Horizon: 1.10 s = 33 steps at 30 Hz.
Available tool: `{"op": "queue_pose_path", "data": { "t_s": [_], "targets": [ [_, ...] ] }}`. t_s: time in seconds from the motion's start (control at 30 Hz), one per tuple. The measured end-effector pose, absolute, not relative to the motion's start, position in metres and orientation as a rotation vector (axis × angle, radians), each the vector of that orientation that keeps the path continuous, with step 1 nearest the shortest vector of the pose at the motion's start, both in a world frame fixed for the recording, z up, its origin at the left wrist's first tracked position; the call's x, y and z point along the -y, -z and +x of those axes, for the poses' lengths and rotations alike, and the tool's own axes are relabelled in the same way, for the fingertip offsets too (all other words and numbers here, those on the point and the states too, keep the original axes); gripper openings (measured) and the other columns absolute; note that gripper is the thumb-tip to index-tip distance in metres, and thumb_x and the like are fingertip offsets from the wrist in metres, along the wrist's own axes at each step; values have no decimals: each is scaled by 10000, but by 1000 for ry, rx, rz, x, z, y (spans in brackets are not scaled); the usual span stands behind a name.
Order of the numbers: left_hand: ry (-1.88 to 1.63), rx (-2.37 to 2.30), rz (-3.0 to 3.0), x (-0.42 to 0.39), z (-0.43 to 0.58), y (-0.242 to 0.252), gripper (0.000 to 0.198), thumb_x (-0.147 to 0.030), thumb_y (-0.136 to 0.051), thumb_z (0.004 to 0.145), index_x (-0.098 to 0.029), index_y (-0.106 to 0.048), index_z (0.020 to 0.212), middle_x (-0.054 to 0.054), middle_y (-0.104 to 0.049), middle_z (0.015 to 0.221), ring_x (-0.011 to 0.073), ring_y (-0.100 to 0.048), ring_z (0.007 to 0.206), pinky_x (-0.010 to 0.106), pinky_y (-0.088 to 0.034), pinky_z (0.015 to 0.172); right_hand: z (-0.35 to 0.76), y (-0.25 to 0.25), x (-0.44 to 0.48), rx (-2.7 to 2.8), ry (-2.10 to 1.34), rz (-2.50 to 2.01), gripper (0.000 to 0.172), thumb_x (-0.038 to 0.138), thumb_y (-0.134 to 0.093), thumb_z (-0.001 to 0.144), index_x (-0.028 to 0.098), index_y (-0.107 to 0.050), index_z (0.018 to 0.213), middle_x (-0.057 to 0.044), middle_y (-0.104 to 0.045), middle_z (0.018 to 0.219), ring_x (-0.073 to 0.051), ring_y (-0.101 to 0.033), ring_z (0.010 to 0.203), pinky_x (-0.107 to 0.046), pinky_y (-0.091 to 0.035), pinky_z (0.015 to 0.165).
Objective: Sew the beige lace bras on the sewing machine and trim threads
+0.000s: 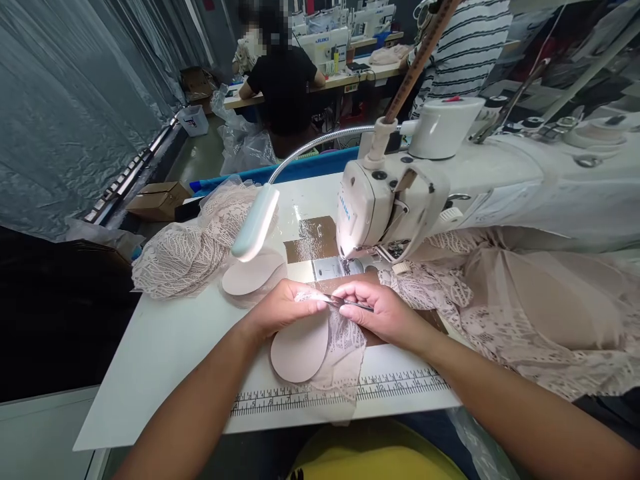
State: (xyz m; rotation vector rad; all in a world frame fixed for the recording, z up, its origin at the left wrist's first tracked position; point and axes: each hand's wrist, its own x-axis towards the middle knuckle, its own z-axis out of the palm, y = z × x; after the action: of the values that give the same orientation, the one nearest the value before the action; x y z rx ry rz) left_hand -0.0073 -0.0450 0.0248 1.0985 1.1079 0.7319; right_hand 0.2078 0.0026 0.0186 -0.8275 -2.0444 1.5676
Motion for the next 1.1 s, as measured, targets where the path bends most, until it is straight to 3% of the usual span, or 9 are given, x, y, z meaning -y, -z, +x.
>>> {"op": "queue_pose_path", "data": {
  "t_s": [0.17,0.3,0.6,0.8,1.1],
  "targets": [
    [-699,-1061,1175,44,-2,-21,300,-367,-697,749,-101,-601,650,-25,-438,589,83,-365,576,229,-261,534,204,-18,0,2065,-1593,-807,236,335,-562,857,173,-632,1014,-44,-628,877,-163,-584,788,-308,-476,719],
    [-665,-1030,1183,45,-1,-23,408,-393,-684,755,-136,-433,561,-53,-280,578,69,-244,552,239,-160,507,203,-17,1,2055,-1560,-783,212,316,-556,861,166,-643,983,-53,-645,894,-171,-598,828,-312,-475,748],
    [-655,-1034,1166,45,-9,-25,315,-396,-673,766,-97,-587,720,-28,-367,627,84,-310,585,235,-219,529,208,-14,-2,2061,-1543,-793,186,301,-574,854,189,-651,980,-38,-663,919,-167,-618,852,-308,-484,771],
    [-606,-1048,1206,45,-8,-20,384,-389,-676,757,-127,-464,574,-43,-294,593,72,-253,558,242,-165,507,206,-11,-5,2100,-1586,-750,218,315,-586,849,191,-639,1020,-43,-667,967,-179,-625,892,-321,-491,803],
    [-580,-1054,1191,46,-5,-19,389,-358,-679,753,-135,-433,550,-51,-267,569,63,-225,536,249,-133,491,202,-16,-1,2125,-1523,-704,189,276,-575,854,184,-659,996,-42,-683,943,-170,-628,872,-306,-483,792]
  ]
}}
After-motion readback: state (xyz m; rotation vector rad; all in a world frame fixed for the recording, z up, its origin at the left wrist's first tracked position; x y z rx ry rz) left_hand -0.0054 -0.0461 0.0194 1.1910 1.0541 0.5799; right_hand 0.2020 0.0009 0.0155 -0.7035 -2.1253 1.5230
